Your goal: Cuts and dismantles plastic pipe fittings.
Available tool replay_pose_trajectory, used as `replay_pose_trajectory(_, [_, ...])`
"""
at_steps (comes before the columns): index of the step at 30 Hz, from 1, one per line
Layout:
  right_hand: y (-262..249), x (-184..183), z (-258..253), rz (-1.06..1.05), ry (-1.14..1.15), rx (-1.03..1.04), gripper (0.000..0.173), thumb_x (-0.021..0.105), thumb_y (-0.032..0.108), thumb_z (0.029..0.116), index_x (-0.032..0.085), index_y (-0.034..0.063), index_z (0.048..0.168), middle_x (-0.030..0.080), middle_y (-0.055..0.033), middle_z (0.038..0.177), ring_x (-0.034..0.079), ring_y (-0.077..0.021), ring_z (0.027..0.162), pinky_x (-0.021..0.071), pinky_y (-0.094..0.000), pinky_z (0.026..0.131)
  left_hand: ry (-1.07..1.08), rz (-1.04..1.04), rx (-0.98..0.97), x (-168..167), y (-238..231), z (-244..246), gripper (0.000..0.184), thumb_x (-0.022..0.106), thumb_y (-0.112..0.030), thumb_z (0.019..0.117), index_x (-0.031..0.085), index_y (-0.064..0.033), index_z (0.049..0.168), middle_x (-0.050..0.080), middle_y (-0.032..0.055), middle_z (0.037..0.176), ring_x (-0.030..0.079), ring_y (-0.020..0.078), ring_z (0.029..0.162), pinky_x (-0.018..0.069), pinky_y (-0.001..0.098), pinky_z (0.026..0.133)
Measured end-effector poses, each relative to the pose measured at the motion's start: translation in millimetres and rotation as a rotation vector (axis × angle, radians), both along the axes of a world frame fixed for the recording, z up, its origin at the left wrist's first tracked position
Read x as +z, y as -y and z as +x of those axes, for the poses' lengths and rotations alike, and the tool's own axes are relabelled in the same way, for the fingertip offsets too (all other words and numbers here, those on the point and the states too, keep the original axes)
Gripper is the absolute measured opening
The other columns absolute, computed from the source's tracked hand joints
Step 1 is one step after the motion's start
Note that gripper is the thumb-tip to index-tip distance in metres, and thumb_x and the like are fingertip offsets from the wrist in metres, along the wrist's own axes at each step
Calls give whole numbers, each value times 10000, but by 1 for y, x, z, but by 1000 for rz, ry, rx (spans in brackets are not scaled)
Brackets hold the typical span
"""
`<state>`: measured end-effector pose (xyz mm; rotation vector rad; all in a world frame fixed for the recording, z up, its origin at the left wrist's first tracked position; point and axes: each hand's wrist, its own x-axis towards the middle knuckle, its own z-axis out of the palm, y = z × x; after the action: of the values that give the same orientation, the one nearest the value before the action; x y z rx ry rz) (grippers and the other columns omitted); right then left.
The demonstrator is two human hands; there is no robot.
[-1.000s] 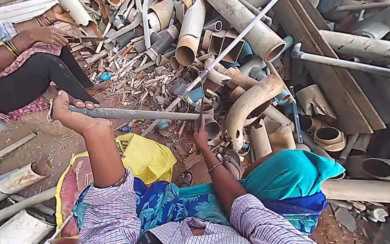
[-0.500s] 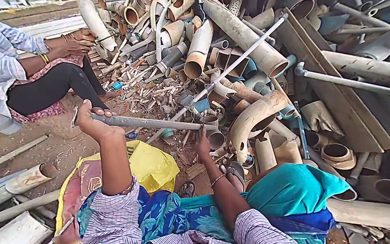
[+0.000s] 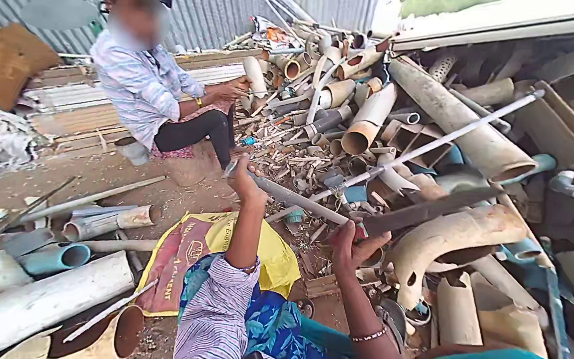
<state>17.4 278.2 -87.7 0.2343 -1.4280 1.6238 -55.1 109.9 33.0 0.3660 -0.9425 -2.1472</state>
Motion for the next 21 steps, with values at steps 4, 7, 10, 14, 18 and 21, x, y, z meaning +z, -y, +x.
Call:
replay_pose_trajectory(4, [19,-47,3,263,754,308,551,589,82,995,356,-111,1456,611,-205,950,601,-234,759,519,-429,731,4,67,15,2,0,3,127,593,-122,1025,550,-105,907,458,-37,597,451,64,427,475,203,438])
replay_pose_trajectory(7, [26,-15,15,296,668,389,508,581,106,975,407,-84,1413,591,-112,836,573,-157,637,515,-362,622,-31,72,6,8,7,4,209,583,-111,1022,533,-120,819,451,-47,557,436,54,407,449,189,426])
replay_pose_trajectory(10, [22,11,27,212,203,198,571,573,137,984,313,-197,1367,574,-58,882,546,13,579,522,-190,562,-47,75,8,7,10,8,215,578,-88,1020,527,-107,812,448,-45,555,437,49,408,447,177,429])
replay_pose_trajectory(14, [27,-17,15,189,103,30,599,574,167,1010,282,-254,1322,577,-123,965,589,15,724,543,-190,704,-61,73,4,1,10,4,276,590,-97,1016,533,-103,746,456,-36,545,439,53,411,449,183,435])
replay_pose_trajectory(18, [27,-34,11,407,769,399,380,579,62,982,515,-81,1328,571,-117,802,542,-169,632,483,-378,614,-5,87,1,3,8,9,241,591,-112,1017,512,-124,790,445,-40,561,433,57,415,441,188,433])
replay_pose_trajectory(21, [27,-11,20,415,520,316,424,572,106,958,533,-99,1327,609,-87,804,541,-93,604,484,-295,588,-47,75,0,5,11,9,263,576,-92,1012,512,-110,757,452,-31,546,448,58,411,454,184,435])
